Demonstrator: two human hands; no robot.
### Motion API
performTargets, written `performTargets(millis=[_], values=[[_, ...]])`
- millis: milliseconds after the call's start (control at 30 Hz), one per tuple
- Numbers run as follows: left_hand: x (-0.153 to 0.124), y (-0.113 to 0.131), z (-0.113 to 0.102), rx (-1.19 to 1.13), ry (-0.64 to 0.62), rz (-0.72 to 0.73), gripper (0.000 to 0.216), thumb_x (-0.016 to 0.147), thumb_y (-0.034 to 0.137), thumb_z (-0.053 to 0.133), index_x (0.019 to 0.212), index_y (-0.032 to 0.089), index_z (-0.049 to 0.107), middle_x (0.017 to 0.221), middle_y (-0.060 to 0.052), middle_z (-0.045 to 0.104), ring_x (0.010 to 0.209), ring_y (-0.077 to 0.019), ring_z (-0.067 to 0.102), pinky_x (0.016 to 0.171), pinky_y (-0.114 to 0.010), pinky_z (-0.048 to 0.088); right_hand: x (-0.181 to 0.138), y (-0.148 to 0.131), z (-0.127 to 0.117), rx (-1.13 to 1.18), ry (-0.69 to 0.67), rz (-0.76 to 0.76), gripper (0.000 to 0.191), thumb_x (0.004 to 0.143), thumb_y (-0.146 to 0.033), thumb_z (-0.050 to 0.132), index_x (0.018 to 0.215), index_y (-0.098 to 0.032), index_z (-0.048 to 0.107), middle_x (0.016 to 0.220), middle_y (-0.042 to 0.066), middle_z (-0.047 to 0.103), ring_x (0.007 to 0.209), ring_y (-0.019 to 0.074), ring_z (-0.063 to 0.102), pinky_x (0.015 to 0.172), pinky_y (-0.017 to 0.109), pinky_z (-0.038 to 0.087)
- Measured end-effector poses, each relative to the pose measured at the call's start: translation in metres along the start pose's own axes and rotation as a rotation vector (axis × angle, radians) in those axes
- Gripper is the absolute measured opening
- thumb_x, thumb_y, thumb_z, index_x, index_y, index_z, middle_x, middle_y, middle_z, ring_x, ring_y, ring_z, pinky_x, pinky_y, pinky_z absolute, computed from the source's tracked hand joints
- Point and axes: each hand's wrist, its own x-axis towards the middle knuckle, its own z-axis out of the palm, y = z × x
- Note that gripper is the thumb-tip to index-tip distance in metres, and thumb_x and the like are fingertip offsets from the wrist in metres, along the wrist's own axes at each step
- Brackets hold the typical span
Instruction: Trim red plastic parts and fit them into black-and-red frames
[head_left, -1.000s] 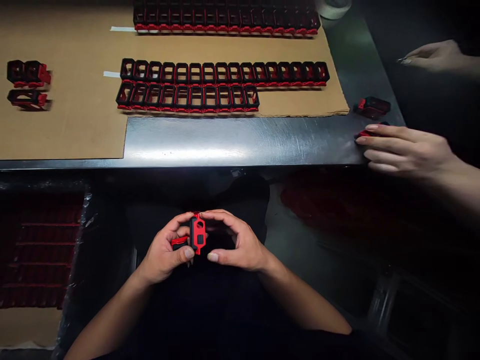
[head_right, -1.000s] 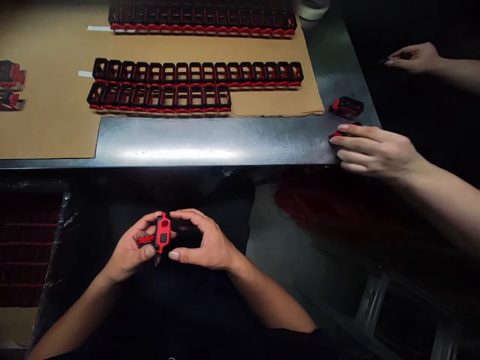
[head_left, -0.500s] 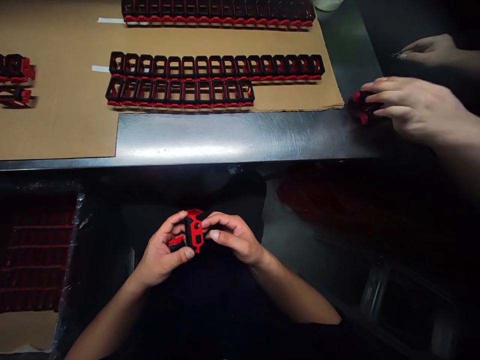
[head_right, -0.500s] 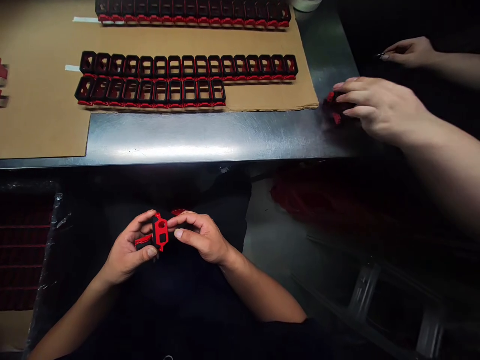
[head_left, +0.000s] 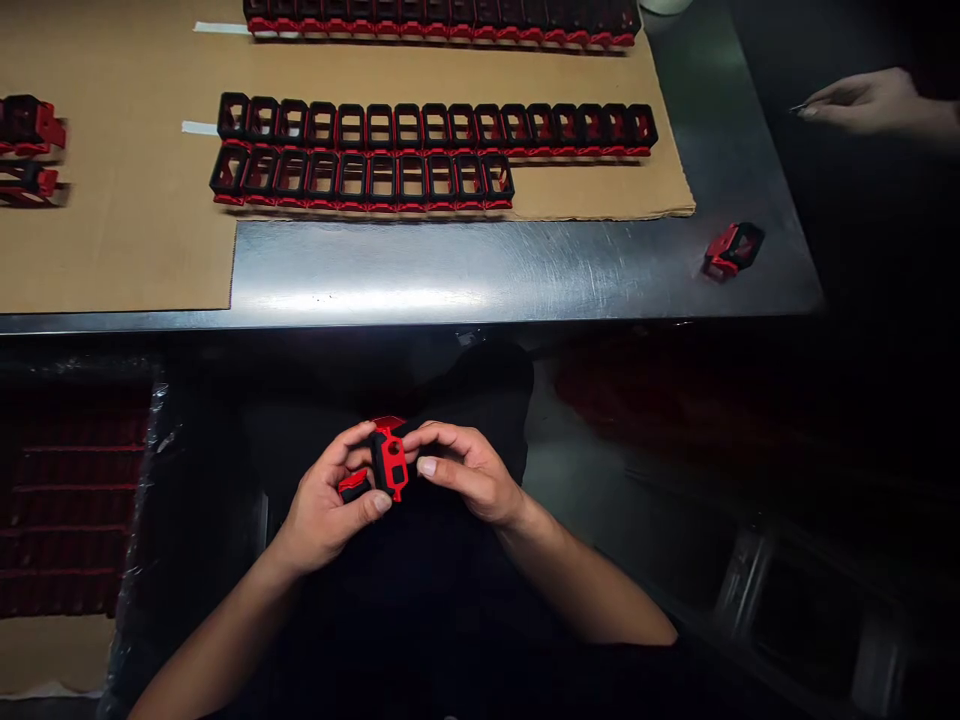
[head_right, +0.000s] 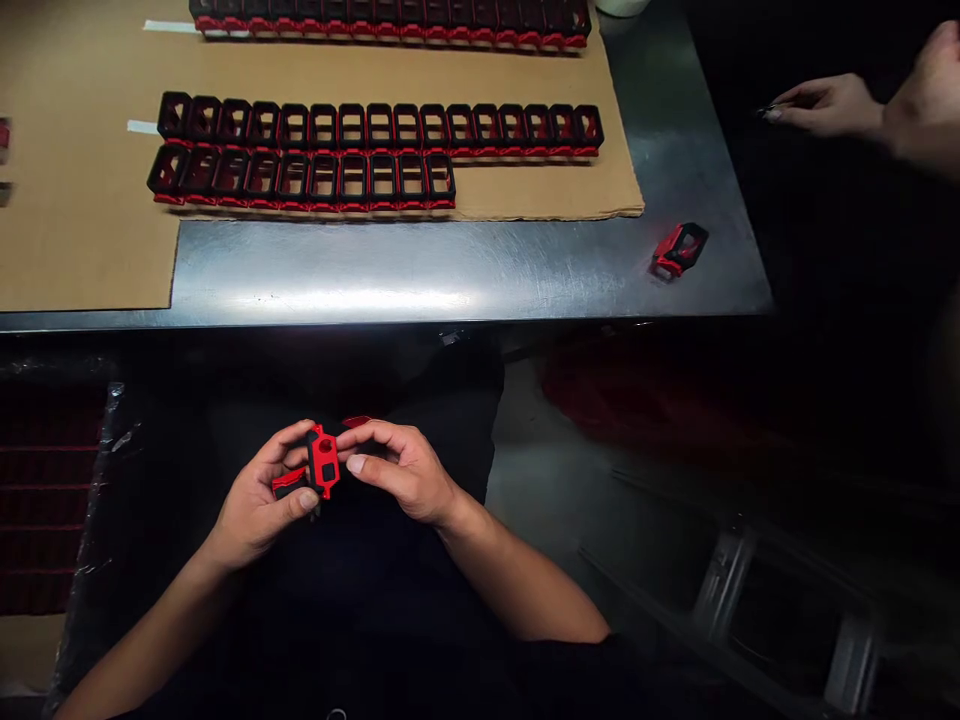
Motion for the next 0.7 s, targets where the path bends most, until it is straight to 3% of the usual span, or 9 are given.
performTargets(millis=[133,233,367,500,600,700], values=[[0.001,0.002,-0.008,0.327,-0.028,0.029,0.065,0.082,0.028,0.078,0.142,0.034,0.053,0.127,-0.006,0.071,0.11,-0.022,0.071,0.094,-0.032,0.058,0.001,0.003,0.0,-0.049,0.013,0.109,0.035,0.078,-0.041,0.082,0.105,-0.02,0.075,0.08,0.0,0.068,0.067,0.0116,0.057,0.065,0.026,0.046],[0.004,0.003,-0.015,0.52,-0.065,0.081,0.063,0.082,0.03,0.077,0.141,0.035,0.056,0.136,-0.007,0.066,0.116,-0.0243,0.068,0.102,-0.037,0.055,0.002,0.004,0.002,-0.086,0.006,0.127,0.027,0.076,-0.039,0.085,0.091,-0.018,0.075,0.069,-0.003,0.061,0.057,0.0079,0.048,0.056,0.023,0.041],[0.006,0.005,-0.018,0.481,-0.061,-0.009,0.066,0.087,0.035,0.071,0.148,0.03,0.047,0.124,-0.008,0.07,0.082,-0.0152,0.07,0.085,-0.032,0.059,0.002,0.004,0.004,-0.316,0.065,-0.13,0.017,0.077,-0.032,0.085,0.079,-0.018,0.075,0.079,0.001,0.068,0.066,0.0115,0.06,0.061,0.024,0.048],[0.003,0.01,-0.011,0.364,-0.061,-0.114,0.071,0.084,0.045,0.072,0.146,0.021,0.048,0.088,-0.004,0.072,0.077,-0.0167,0.068,0.075,-0.028,0.058,0.001,0.007,0.006,-0.604,0.069,-0.425,0.005,0.082,-0.022,0.08,0.085,-0.02,0.078,0.087,0.005,0.074,0.078,0.016,0.071,0.072,0.027,0.057],[0.001,0.01,-0.001,0.349,0.006,-0.115,0.078,0.078,0.048,0.077,0.144,0.02,0.048,0.102,-0.008,0.073,0.081,-0.0191,0.07,0.072,-0.029,0.059,0.002,0.01,0.007,-0.73,0.072,-0.555,0.005,0.085,-0.017,0.075,0.085,-0.02,0.078,0.089,0.006,0.076,0.076,0.0154,0.073,0.07,0.025,0.059],[0.001,0.005,0.008,0.386,0.109,-0.042,0.076,0.076,0.046,0.079,0.141,0.02,0.049,0.121,-0.013,0.07,0.099,-0.0258,0.072,0.076,-0.032,0.061,0.003,0.013,0.007,-0.826,0.088,-0.642,0.007,0.085,-0.016,0.072,0.084,-0.02,0.077,0.09,0.006,0.076,0.078,0.0164,0.074,0.072,0.027,0.061]])
